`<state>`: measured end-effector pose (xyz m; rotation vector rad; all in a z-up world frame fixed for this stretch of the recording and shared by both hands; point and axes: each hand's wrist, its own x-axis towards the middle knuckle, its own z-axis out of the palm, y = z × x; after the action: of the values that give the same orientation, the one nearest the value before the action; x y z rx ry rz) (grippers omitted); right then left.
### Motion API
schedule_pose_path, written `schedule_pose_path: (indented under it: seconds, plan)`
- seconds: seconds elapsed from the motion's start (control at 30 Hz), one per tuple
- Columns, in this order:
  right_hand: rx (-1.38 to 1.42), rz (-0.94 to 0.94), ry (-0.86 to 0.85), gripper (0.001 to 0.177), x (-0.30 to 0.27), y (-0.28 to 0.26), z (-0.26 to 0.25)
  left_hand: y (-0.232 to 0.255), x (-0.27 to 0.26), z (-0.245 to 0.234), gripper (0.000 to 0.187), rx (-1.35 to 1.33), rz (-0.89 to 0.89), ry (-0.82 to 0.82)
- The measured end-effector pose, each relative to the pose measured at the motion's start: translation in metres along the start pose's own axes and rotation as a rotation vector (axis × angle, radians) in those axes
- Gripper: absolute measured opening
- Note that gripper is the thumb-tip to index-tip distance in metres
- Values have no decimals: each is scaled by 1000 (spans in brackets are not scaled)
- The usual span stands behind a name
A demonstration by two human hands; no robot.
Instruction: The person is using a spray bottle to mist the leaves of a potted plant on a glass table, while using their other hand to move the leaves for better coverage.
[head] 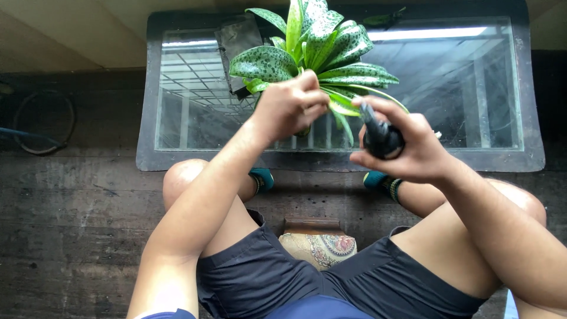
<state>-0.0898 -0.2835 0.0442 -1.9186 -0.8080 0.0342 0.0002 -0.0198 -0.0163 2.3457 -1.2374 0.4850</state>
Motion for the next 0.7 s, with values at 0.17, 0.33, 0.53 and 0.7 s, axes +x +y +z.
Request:
schedule_pose_path:
  seconds: [0.17, 0.33, 0.53, 0.7]
  plan:
    - [-87, 17, -243, 76, 2, 1, 6, -13, 0, -16, 10, -143, -193, 126]
    - [-224, 274, -337, 73, 8, 22, 31, -17, -5, -20, 7, -162, -300, 151]
    - [-134, 502, -245, 83, 20, 41, 43, -12, -3, -21, 7, -106, -306, 139]
    - [207, 834, -119, 83, 31, 29, 50, -10, -5, -25, 5, -114, -319, 133]
